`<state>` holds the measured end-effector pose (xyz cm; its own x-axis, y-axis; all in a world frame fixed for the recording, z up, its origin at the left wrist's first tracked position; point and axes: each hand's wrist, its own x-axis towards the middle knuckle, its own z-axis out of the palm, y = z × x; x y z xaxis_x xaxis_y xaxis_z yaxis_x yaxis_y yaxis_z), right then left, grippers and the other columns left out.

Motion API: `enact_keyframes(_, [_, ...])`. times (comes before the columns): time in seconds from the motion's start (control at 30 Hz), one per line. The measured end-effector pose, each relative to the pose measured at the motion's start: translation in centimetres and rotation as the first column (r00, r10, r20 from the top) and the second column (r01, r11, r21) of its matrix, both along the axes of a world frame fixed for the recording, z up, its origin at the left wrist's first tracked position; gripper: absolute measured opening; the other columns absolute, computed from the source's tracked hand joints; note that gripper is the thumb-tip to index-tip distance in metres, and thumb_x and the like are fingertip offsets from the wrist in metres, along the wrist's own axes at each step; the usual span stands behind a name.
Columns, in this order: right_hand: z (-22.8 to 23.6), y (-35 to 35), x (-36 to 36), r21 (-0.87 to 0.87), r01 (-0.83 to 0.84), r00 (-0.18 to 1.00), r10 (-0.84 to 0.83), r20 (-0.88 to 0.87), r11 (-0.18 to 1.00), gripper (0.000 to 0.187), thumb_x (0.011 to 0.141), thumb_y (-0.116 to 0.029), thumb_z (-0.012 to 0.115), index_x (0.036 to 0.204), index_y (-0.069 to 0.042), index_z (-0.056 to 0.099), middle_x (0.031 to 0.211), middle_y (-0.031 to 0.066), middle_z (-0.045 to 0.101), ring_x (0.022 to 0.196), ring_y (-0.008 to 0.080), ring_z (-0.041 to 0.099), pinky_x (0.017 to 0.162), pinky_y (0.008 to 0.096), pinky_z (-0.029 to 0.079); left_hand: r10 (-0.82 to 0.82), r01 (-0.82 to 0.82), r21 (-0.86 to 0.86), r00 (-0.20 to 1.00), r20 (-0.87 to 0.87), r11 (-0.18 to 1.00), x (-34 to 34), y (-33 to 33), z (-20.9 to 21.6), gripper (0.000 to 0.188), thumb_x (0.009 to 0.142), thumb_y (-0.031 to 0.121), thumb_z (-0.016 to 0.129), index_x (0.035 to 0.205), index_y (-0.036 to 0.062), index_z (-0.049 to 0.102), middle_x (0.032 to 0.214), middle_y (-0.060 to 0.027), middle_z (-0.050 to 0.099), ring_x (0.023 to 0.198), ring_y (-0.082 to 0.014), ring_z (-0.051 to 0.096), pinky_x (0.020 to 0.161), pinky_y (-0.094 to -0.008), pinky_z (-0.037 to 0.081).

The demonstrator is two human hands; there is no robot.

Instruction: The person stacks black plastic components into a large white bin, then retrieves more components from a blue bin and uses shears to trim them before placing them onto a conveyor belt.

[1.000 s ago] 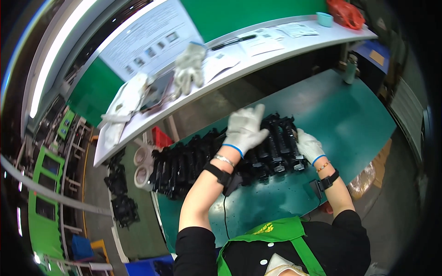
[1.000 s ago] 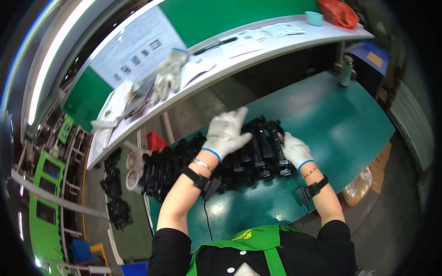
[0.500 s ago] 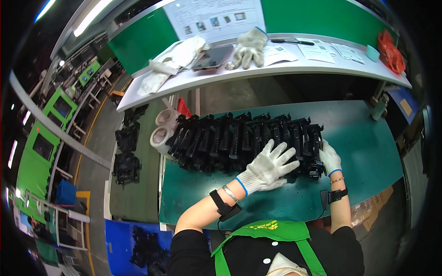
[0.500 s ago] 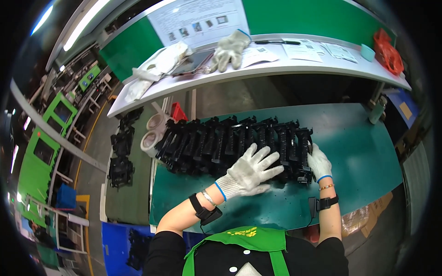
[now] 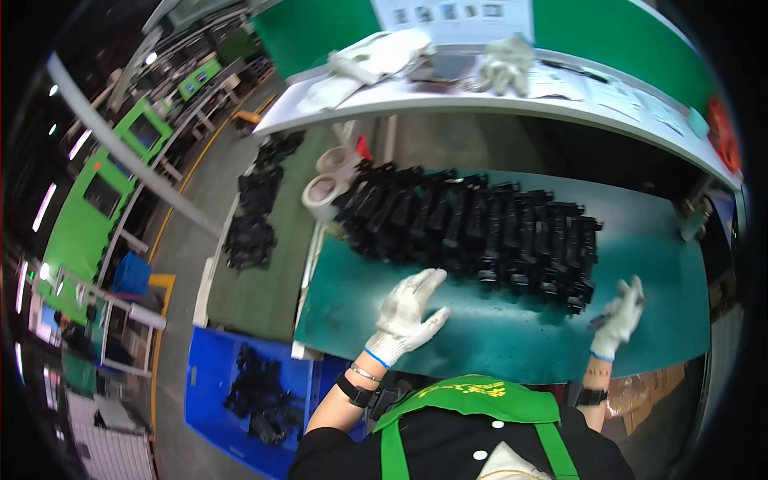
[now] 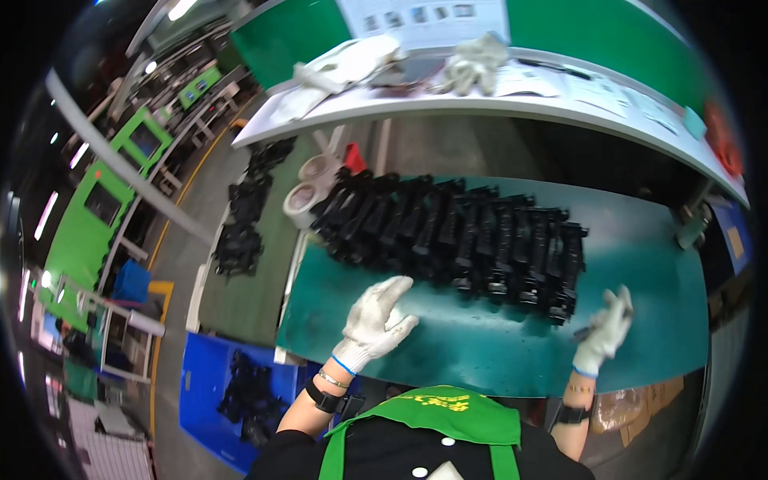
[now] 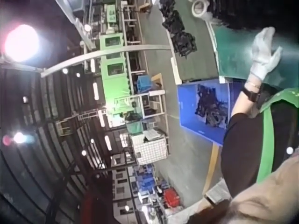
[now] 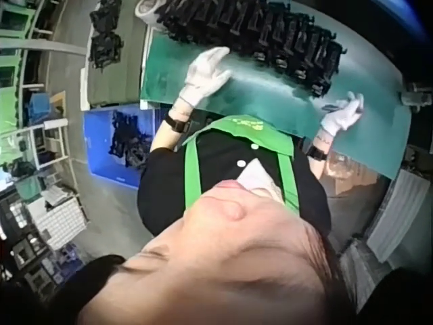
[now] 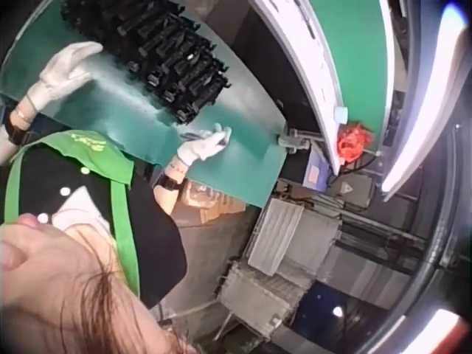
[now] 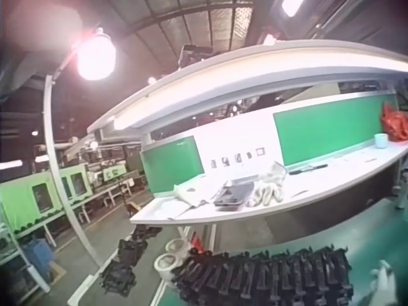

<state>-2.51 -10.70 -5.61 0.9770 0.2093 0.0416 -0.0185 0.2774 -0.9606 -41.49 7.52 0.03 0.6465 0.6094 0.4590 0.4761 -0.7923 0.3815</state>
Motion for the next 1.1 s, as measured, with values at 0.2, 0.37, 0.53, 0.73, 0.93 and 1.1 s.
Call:
enact_keyframes(0.2, [1.1,-2.9,-12.3,0.268,-0.657,0.726,0.687,-0.030,0.705,0.037,0.106,-0.027,0.057,0.136,-0.006,0.053,0.099,0.0031,0.059,0.063,0.0031,0.050,0.054,0.0190,0.039,0.226,-0.127,-0.627,0.971,0.080,0.768,-4.6,-3.4,-4.7,0.050,0.091,0.030,0.072,0.134,0.0045,0.065,0.125,-0.0203,0.070,0.111,-0.0341,0.069,0.100,-0.0426,0.054])
enact_keyframes(0.37, [-2.5,-2.5,-18.3,0.275,-0.940,0.017,0.836,-0.549,0.199,0.038,0.100,-0.015,0.062,0.135,-0.010,0.049,0.110,0.0082,0.063,0.089,0.0221,0.066,0.075,0.0336,0.056,0.182,-0.142,-0.686,0.983,-0.014,0.714,-5.3,-4.0,-6.1,0.043,0.095,0.030,0.069,0.132,0.0074,0.066,0.119,-0.0182,0.072,0.105,-0.0302,0.072,0.092,-0.0404,0.057])
enact_keyframes(0.53, [-3.7,-1.7,-20.0,0.256,-0.949,0.018,0.844,-0.536,0.183,0.050,0.098,-0.016,0.065,0.144,-0.010,0.046,0.110,0.0137,0.067,0.084,0.0240,0.068,0.072,0.0391,0.059,0.160,-0.093,-0.644,0.986,0.046,0.759,-8.0,-4.0,-6.9,0.044,0.096,0.032,0.066,0.133,0.0096,0.064,0.116,-0.0162,0.071,0.106,-0.0325,0.069,0.093,-0.0442,0.056])
enact_keyframes(0.73, [0.4,3.0,-23.4,0.313,-0.883,-0.013,0.649,-0.761,0.349,0.057,0.099,-0.017,0.066,0.150,-0.008,0.042,0.100,0.0142,0.069,0.078,0.0251,0.069,0.064,0.0411,0.059,0.208,-0.123,-0.654,0.977,0.055,0.747,-12.1,-3.8,-8.0,0.043,0.096,0.032,0.065,0.134,0.0116,0.063,0.116,-0.0146,0.070,0.107,-0.0326,0.068,0.093,-0.0431,0.055])
enact_keyframes(0.93, [1.0,9.3,-24.3,-0.215,-0.976,0.066,0.889,-0.453,-0.038,0.047,0.100,-0.017,0.064,0.144,-0.010,0.050,0.103,0.0118,0.070,0.080,0.0253,0.068,0.068,0.0391,0.056,0.258,-0.174,-0.635,0.965,0.043,0.753,-15.0,-2.8,-9.3,0.042,0.097,0.034,0.062,0.133,0.0124,0.063,0.116,-0.0157,0.069,0.109,-0.0359,0.066,0.095,-0.0463,0.053])
enact_keyframes(1.1, [3.7,13.9,-30.0,-0.932,-0.350,-0.286,0.936,0.205,0.098,0.041,0.090,-0.014,0.071,0.130,-0.011,0.061,0.097,0.0119,0.067,0.088,0.0306,0.066,0.080,0.0403,0.052,0.399,-0.338,-0.503,0.917,0.014,0.796,-18.8,-0.9,-9.1,0.037,0.096,0.029,0.063,0.129,0.0120,0.065,0.117,-0.0146,0.070,0.106,-0.0362,0.068,0.092,-0.0446,0.056])
